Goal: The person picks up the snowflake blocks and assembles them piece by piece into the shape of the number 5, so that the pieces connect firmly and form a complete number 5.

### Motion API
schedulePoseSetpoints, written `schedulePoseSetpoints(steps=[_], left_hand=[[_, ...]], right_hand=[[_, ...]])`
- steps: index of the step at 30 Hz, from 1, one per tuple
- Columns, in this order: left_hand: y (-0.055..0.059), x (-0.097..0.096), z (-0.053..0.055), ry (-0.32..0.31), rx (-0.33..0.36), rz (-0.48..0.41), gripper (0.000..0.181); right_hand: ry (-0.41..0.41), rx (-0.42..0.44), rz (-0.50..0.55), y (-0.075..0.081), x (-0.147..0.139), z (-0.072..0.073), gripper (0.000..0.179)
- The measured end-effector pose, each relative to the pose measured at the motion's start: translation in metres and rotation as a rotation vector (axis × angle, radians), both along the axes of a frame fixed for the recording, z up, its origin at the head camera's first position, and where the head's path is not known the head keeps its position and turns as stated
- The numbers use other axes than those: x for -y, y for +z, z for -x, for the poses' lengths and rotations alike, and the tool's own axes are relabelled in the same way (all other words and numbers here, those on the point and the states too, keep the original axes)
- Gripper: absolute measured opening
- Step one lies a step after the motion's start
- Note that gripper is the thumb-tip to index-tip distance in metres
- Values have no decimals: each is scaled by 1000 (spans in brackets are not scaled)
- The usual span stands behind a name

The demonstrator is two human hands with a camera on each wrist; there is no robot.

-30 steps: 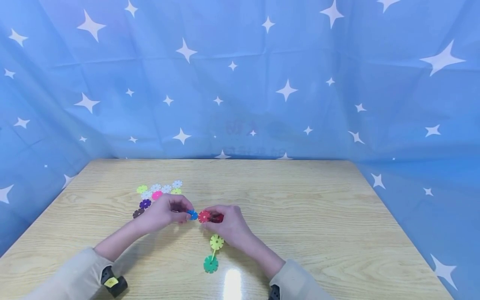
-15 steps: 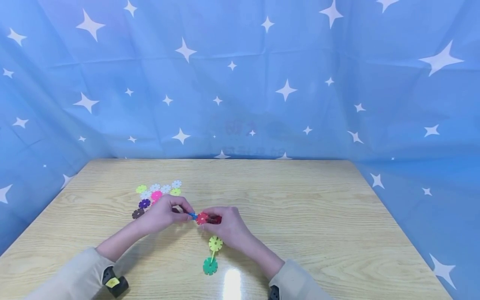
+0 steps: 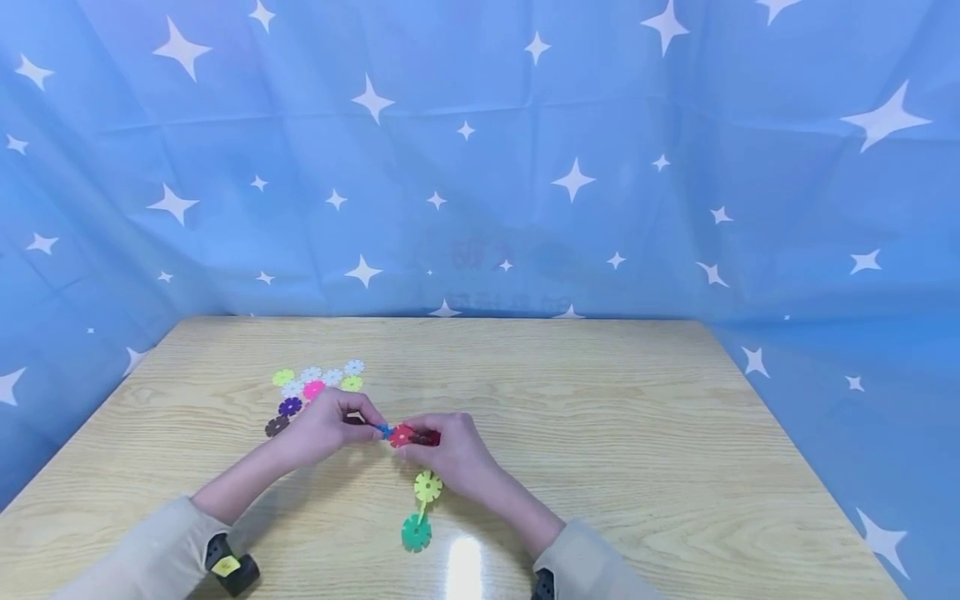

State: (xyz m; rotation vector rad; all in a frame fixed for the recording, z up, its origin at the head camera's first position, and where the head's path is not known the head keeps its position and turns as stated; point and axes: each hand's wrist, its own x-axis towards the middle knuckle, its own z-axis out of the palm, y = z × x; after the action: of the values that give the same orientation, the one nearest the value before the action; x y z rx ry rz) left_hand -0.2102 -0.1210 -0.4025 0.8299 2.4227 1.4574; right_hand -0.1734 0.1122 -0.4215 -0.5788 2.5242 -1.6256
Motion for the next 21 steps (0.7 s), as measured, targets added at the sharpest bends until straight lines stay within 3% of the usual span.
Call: schedulePoseSetpoints(steps=[11,21], left_hand=[[1,-2,-1,-64,34,4,11],[-3,-3,-3,-46,26,-27,10]], right_hand=[[54,-8,-17,0,-4,-3,28],[44,29,-21,1,-7,-1,30]])
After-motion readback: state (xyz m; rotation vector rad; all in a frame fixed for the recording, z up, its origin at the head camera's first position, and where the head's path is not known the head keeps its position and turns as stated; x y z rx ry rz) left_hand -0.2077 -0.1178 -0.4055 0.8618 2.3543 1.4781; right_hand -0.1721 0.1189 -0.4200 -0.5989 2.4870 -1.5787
